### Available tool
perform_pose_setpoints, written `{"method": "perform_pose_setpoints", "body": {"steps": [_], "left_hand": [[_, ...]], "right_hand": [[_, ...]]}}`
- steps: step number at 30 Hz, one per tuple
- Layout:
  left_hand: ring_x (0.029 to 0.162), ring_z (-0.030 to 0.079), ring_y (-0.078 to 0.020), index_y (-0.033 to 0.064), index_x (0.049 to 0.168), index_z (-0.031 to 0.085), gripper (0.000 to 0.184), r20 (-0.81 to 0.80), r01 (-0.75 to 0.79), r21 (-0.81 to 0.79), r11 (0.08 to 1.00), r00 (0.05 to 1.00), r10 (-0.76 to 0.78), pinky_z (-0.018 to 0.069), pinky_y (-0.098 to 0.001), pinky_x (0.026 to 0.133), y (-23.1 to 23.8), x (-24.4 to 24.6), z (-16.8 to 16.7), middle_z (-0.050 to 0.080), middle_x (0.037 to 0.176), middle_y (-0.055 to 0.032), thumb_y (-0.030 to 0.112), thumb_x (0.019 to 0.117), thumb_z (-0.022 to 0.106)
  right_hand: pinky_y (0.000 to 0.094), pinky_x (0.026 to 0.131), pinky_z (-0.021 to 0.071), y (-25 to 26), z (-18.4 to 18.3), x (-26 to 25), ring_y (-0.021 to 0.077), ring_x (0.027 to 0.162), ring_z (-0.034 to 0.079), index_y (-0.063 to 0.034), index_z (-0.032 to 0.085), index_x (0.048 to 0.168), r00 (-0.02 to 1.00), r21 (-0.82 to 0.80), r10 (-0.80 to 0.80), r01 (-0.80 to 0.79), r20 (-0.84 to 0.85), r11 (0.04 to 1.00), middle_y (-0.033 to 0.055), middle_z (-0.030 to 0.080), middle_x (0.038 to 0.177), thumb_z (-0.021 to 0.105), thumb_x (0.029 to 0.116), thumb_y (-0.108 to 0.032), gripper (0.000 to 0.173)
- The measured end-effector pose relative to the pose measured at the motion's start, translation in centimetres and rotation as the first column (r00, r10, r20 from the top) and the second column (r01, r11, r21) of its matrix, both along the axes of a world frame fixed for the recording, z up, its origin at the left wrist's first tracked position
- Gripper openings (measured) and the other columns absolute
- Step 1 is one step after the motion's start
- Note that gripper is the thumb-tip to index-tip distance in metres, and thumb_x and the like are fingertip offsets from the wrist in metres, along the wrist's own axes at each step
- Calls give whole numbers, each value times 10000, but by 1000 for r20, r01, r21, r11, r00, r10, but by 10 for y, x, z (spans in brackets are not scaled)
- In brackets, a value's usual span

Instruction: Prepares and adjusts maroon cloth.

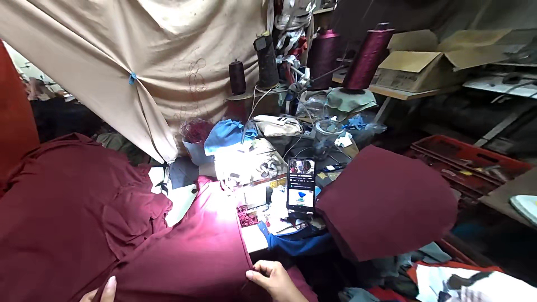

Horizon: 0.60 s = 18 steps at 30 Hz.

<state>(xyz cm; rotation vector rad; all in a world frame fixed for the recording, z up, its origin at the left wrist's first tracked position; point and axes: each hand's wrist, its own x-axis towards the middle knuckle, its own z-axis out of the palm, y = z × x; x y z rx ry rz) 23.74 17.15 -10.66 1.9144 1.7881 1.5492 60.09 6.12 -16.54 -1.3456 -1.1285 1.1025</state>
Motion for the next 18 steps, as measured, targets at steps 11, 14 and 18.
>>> {"method": "perform_pose_setpoints", "body": {"steps": [11,14,18], "left_hand": [[849,686,-401,-134,989,702,447,-114,-18,82,996,993,27,512,-581,815,104,43,75,696,897,-308,311,992,654],[957,668,-521,-119,1046,708,456,-132,2,42,999,991,4,454,-708,873,145,62,101,690,966,-346,332,995,671],[1148,626,-524,-94,1229,657,479,-222,98,-99,990,968,-117,425,-706,1000,197,78,121,664,1171,-348,339,1025,633]], "right_hand": [[283,736,518,108,28,15,50,736,603,-64,708,811,986,88,-157,161,-53,983,-24,640,756,702,939,-233,212],[322,793,508,130,42,15,87,805,613,-32,723,860,974,55,-228,228,-11,972,28,668,830,693,954,-211,205],[431,1015,504,149,54,10,224,1128,649,11,688,1214,941,3,-336,336,34,942,159,704,1170,711,948,-244,369]]}}
